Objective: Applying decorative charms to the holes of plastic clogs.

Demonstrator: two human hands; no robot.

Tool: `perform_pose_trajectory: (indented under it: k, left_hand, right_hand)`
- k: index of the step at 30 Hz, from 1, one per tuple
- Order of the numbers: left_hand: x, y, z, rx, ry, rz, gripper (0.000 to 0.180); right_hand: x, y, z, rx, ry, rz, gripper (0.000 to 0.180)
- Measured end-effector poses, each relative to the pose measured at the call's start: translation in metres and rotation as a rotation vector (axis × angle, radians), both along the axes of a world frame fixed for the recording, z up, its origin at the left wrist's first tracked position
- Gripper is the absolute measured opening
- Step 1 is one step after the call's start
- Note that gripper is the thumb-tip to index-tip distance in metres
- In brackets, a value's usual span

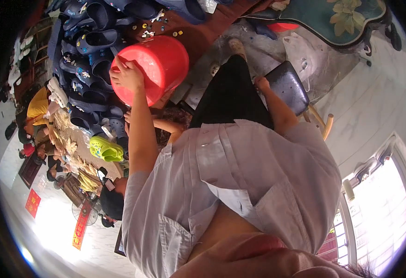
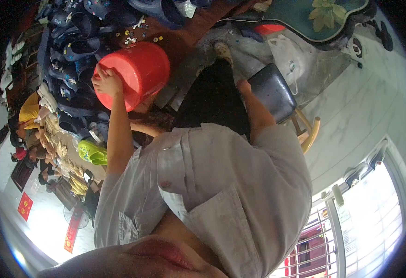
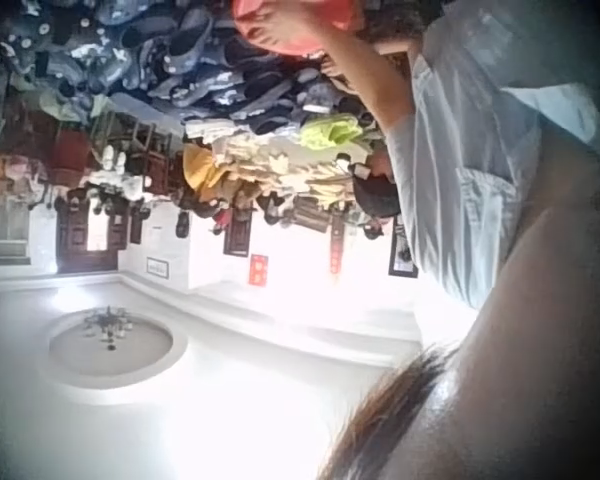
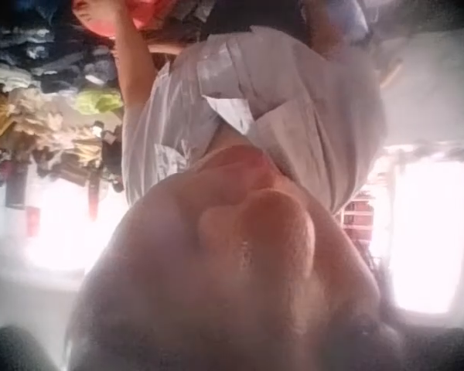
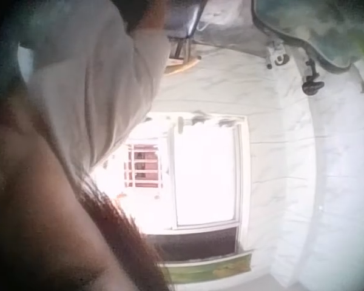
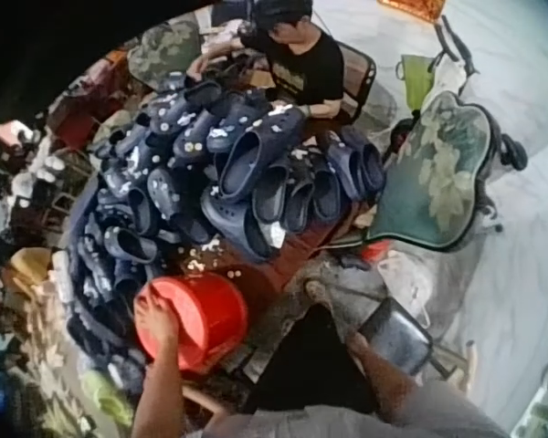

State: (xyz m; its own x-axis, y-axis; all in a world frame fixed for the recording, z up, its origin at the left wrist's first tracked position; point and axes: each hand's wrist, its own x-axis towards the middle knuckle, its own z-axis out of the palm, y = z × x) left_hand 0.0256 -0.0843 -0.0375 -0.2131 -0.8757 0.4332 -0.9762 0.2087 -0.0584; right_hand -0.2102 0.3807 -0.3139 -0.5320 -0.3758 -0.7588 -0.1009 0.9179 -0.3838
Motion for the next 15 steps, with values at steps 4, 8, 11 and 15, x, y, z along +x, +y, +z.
perform_pose_trajectory:
  k: [4, 8, 11, 15]
  left_hand:
    - [0.002, 0.003, 0.001, 0.056, 0.001, -0.016, 0.046]
    - [0.005, 0.001, 0.007, 0.058, -0.011, -0.077, 0.043]
    - [0.009, 0.006, 0.016, 0.093, -0.002, -0.089, 0.043]
    - [0.016, 0.008, 0.021, 0.106, -0.027, -0.090, 0.044]
  right_hand:
    - [-0.010, 0.007, -0.039, -0.027, 0.194, 0.507, 0.015]
    - [-0.036, -0.003, -0.079, -0.018, -0.061, 0.041, 0.021]
    - [-0.058, 0.000, -0.088, 0.159, -0.013, 0.244, 0.028]
    - [-0.093, 0.031, -0.084, 0.351, 0.257, 0.969, 0.040]
